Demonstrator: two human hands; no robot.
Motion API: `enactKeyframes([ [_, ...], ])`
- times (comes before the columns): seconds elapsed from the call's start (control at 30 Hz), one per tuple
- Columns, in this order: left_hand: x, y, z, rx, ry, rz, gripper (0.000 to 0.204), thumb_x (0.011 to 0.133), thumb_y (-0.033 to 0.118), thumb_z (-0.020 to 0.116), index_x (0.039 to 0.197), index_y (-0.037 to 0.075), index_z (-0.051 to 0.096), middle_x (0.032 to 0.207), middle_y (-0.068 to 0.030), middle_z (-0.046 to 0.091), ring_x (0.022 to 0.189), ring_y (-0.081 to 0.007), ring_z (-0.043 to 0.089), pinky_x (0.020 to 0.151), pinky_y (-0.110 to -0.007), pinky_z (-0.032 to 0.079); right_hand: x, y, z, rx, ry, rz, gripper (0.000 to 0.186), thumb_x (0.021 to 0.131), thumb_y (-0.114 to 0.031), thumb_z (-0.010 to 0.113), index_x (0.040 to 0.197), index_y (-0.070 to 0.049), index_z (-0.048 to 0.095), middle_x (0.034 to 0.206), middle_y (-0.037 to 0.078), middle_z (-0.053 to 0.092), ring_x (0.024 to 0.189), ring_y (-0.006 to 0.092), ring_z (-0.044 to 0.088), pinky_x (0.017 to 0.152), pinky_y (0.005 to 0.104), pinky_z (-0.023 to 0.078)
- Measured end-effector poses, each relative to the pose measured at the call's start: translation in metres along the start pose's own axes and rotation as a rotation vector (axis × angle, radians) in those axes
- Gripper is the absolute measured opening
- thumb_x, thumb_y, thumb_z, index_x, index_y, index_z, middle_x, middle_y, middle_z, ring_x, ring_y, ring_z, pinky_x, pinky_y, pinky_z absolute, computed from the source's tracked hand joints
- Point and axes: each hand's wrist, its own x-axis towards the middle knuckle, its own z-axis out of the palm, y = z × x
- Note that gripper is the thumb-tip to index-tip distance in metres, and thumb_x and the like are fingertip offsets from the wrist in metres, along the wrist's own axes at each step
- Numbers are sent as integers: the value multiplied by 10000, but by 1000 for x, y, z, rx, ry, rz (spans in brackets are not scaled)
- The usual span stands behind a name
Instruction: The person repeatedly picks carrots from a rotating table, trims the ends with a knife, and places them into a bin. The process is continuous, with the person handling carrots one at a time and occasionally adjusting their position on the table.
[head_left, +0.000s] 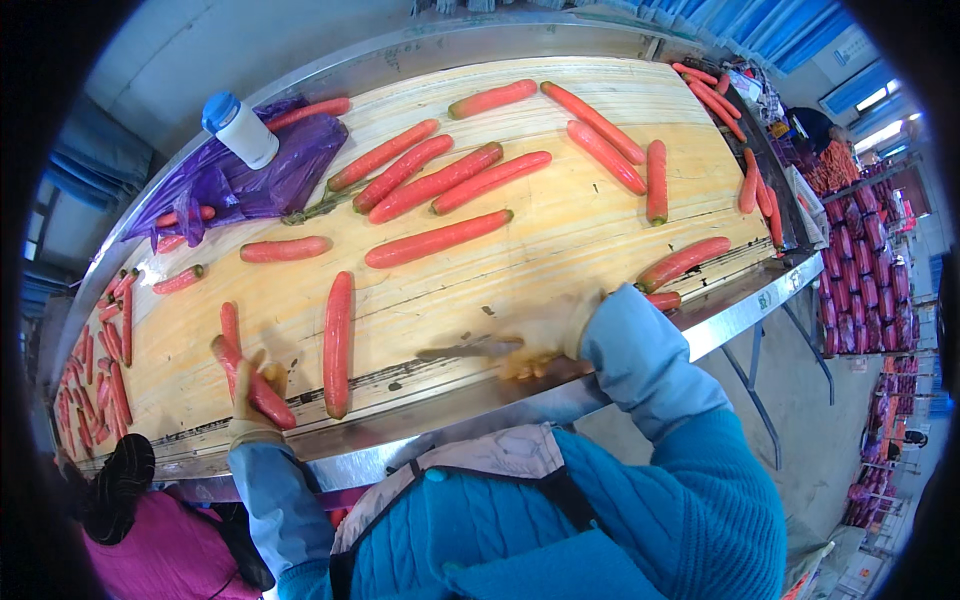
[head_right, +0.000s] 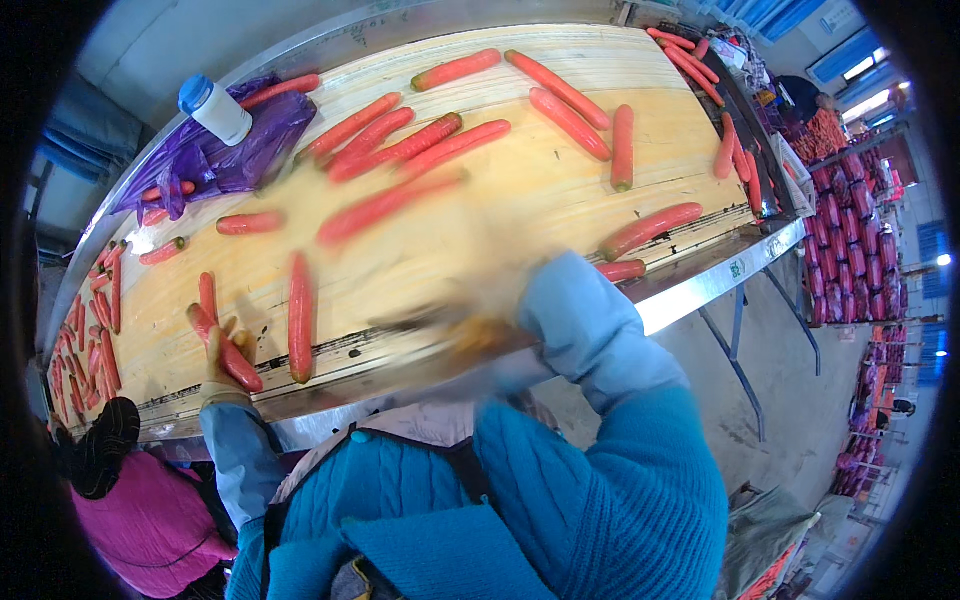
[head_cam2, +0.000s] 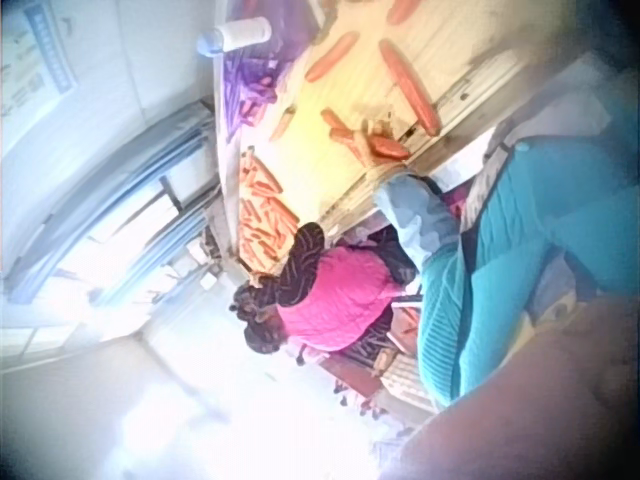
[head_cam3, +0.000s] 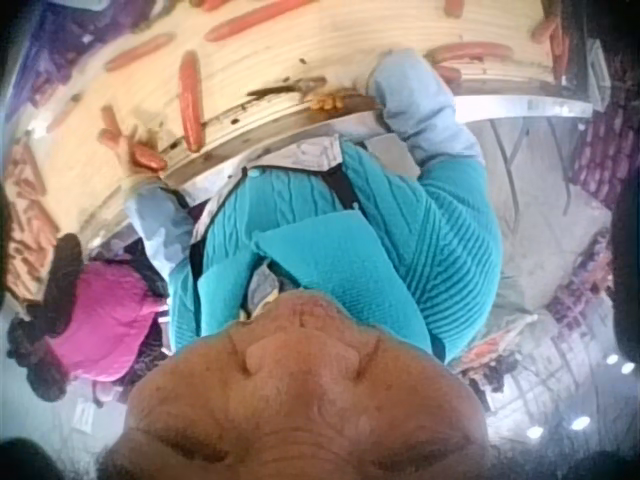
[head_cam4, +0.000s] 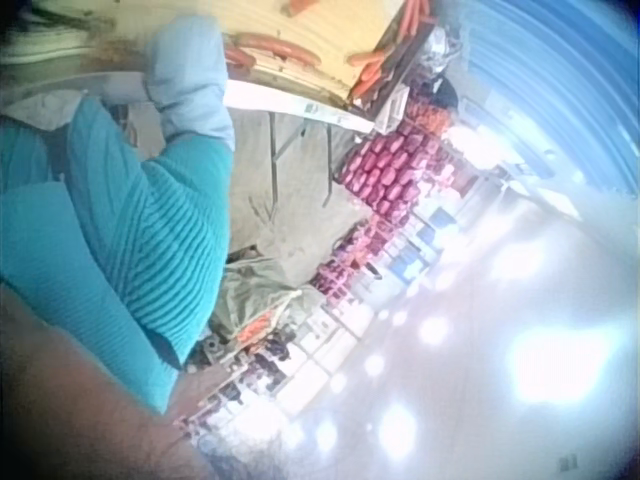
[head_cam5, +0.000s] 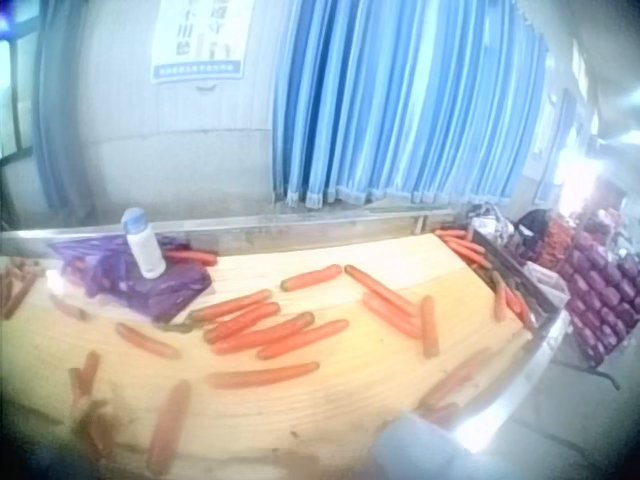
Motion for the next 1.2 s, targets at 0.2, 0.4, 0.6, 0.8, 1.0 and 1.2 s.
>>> enactKeyframes([
  [0.2, -4, -15, 49, 639, -183, -214, 532, 841, 352, 819, 1215, 20, 638, 916, -116, 714, 853, -234, 693, 776, -359, 564, -94, 32, -23, -534, 579, 248, 314, 949, -231, 657, 1241, -116, 669, 959, 90, 721, 817, 198, 669, 687, 354, 546],
  [0.4, -13, -65, 146, 264, -434, -292, 584, 939, 389, 718, 1364, 20, 563, 1133, -150, 703, 1061, -285, 671, 1014, -454, 522, -79, 109, -71, -1028, 968, 267, 394, 920, -188, 595, 1305, -114, 639, 1124, 204, 695, 1035, 396, 656, 901, 467, 521],
  [0.6, -2, -80, 191, -4, -565, -229, 697, 953, 410, 697, 1477, 24, 448, 1443, -186, 530, 1338, -322, 515, 1185, -472, 375, -82, 91, -61, -576, 1122, -181, 424, 951, -184, 570, 1368, -114, 599, 1214, 228, 663, 1114, 408, 629, 950, 459, 510],
  [0.8, 3, -60, 170, -174, -232, -59, 712, 983, 430, 655, 1532, 67, 381, 1182, -165, 644, 1261, -299, 552, 1180, -466, 373, -76, 23, -32, -508, 769, -226, 430, 991, -233, 581, 1403, -113, 582, 1180, 189, 686, 1067, 345, 652, 920, 435, 524],
  [1.0, 15, -51, 141, -210, -92, 166, 765, 945, 546, 656, 1570, 185, 401, 891, -100, 683, 1143, -267, 596, 1140, -453, 408, -43, -29, 3, -603, 660, -292, 382, 1032, -304, 532, 1350, -107, 606, 1118, 171, 714, 1008, 379, 672, 878, 464, 520],
  [1.2, 29, -55, 109, -290, -258, 106, 745, 980, 501, 613, 1577, 124, 376, 1612, -94, 387, 1422, -258, 431, 1238, -420, 283, -42, -65, 5, -620, 632, -526, 350, 995, -274, 548, 1298, -118, 630, 1089, 169, 707, 978, 374, 678, 825, 487, 528],
])
